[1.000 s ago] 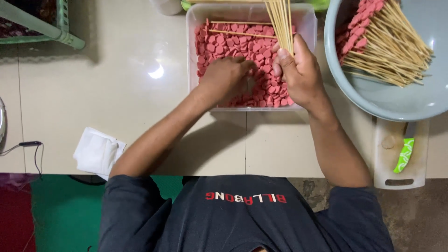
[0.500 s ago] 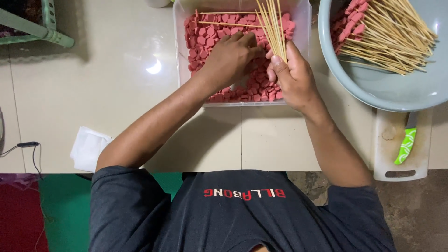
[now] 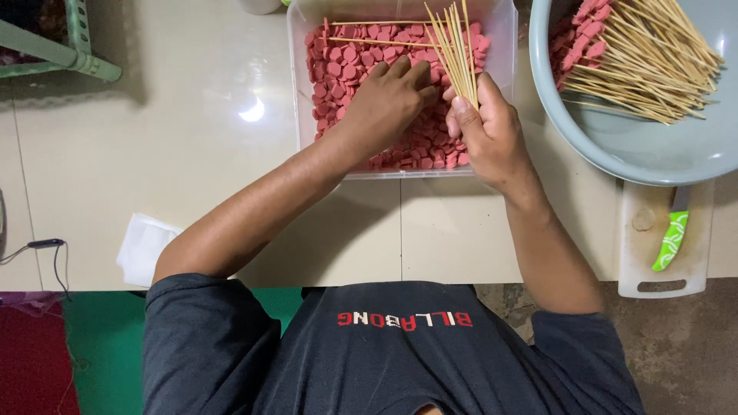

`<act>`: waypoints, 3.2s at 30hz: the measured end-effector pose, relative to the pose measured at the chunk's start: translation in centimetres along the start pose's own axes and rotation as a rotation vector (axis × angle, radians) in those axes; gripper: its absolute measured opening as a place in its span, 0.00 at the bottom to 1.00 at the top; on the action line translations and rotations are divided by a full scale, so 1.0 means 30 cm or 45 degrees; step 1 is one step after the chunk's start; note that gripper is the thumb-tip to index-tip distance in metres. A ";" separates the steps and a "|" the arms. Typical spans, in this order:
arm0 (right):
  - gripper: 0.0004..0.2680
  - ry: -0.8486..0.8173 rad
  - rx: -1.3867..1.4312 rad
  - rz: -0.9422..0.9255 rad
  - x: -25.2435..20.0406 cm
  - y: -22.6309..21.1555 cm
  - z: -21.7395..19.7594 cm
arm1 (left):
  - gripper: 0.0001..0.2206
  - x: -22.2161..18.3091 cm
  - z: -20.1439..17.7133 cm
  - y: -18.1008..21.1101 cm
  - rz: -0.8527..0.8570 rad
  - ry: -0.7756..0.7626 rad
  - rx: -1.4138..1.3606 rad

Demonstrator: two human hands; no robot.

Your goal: Manually attaching small pink decorative ornaments to the ends of wooden skewers

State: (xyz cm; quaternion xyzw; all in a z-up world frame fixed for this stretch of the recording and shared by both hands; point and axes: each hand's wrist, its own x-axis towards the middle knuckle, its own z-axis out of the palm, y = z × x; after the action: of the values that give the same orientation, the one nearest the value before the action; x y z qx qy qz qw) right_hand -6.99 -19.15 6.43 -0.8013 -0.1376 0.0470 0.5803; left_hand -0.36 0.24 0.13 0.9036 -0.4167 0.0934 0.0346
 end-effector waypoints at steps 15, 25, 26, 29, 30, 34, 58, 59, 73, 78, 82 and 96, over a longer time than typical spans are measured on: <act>0.06 0.076 0.050 -0.022 -0.002 0.002 0.002 | 0.08 -0.026 -0.120 -0.047 -0.171 0.302 -0.503; 0.05 0.084 -0.114 -0.032 0.001 0.022 0.005 | 0.08 -0.051 -0.211 -0.085 -0.436 0.684 -0.946; 0.05 0.084 -0.112 0.009 0.001 0.023 0.006 | 0.09 -0.050 -0.205 -0.087 -0.434 0.704 -0.948; 0.05 0.082 -0.120 0.051 0.002 0.017 0.010 | 0.10 -0.053 -0.193 -0.094 -0.443 0.738 -0.944; 0.04 0.084 -0.126 0.061 0.001 0.016 0.009 | 0.10 -0.052 -0.190 -0.094 -0.452 0.744 -0.944; 0.04 0.063 -0.136 0.062 0.002 0.021 0.008 | 0.12 -0.057 -0.195 -0.096 -0.459 0.721 -1.026; 0.02 0.050 -0.169 0.024 0.002 0.013 0.011 | 0.07 -0.061 -0.224 -0.099 -0.436 0.724 -1.095; 0.03 0.049 -0.178 0.015 0.001 0.013 0.011 | 0.07 -0.061 -0.229 -0.097 -0.431 0.721 -1.095; 0.03 0.044 -0.177 0.023 0.004 0.012 0.010 | 0.06 -0.061 -0.238 -0.095 -0.406 0.742 -1.059; 0.04 0.048 -0.168 0.042 0.005 0.009 0.011 | 0.06 -0.060 -0.236 -0.095 -0.400 0.750 -1.008; 0.04 0.062 -0.191 0.049 0.005 0.009 0.013 | 0.07 -0.060 -0.235 -0.097 -0.372 0.766 -0.999; 0.02 0.116 -0.091 0.066 0.006 0.022 0.014 | 0.11 -0.059 -0.206 -0.074 -0.285 0.840 -0.538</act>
State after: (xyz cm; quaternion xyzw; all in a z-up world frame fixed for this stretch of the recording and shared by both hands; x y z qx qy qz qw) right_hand -6.82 -18.90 5.70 -0.8262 -0.0920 0.0207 0.5555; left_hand -0.66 3.86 5.87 0.8379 -0.2925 0.2861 0.3613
